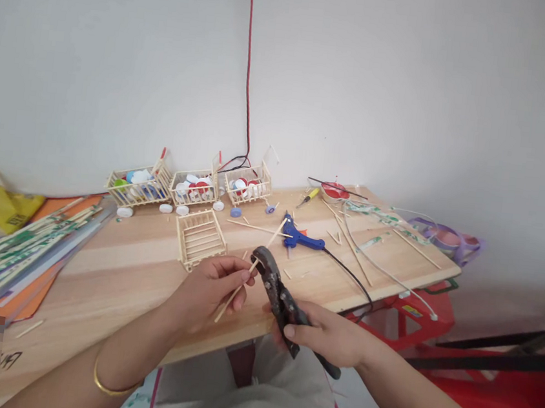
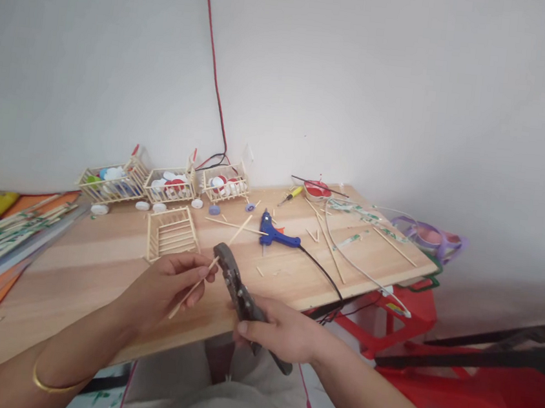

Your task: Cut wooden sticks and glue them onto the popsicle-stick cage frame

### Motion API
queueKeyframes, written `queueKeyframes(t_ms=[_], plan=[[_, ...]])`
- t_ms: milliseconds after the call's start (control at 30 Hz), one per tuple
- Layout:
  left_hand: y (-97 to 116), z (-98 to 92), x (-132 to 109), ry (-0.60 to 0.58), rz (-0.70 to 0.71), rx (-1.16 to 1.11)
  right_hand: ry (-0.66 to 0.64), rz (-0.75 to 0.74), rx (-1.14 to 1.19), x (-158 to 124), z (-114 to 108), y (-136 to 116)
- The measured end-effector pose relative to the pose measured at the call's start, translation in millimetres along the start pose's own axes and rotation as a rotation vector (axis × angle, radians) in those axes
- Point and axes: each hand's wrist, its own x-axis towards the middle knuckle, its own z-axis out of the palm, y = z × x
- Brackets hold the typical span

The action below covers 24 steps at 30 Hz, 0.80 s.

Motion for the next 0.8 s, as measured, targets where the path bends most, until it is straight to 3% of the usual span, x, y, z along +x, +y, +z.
queueKeyframes(t_ms=[200, 267, 333, 433, 533, 600, 700, 800], plan=[[7, -1.3, 1, 0.105, 0.119, -0.038, -0.008, -0.026, 0.576, 0, -4, 15], [7, 0.6, 0, 0.150, 0.169, -0.080, 0.023, -0.027, 0.625, 2, -2, 14], [6, 4.9, -3, 0.177, 0.193, -0.052, 0.210, -0.070, 0.435, 5, 2, 9], [-1, 14.7, -7, 0.123, 0.153, 0.085, 0.612, -0.144, -0.094, 15, 14, -3], [-9, 23.0, -4, 0.066, 0.122, 0.167, 0.789, -0.109, -0.414, 25, 32, -12], [-12, 24.9, 1, 0.158, 0.171, 0.187, 0.866, -0.062, -0.514, 25, 42, -14], [-11, 22.7, 6, 0.209, 0.202, 0.193, 0.803, -0.078, -0.486, 13, 41, -17], [-4, 19.2, 4, 0.116, 0.183, 0.109, 0.503, -0.144, -0.182, -7, 20, -21]])
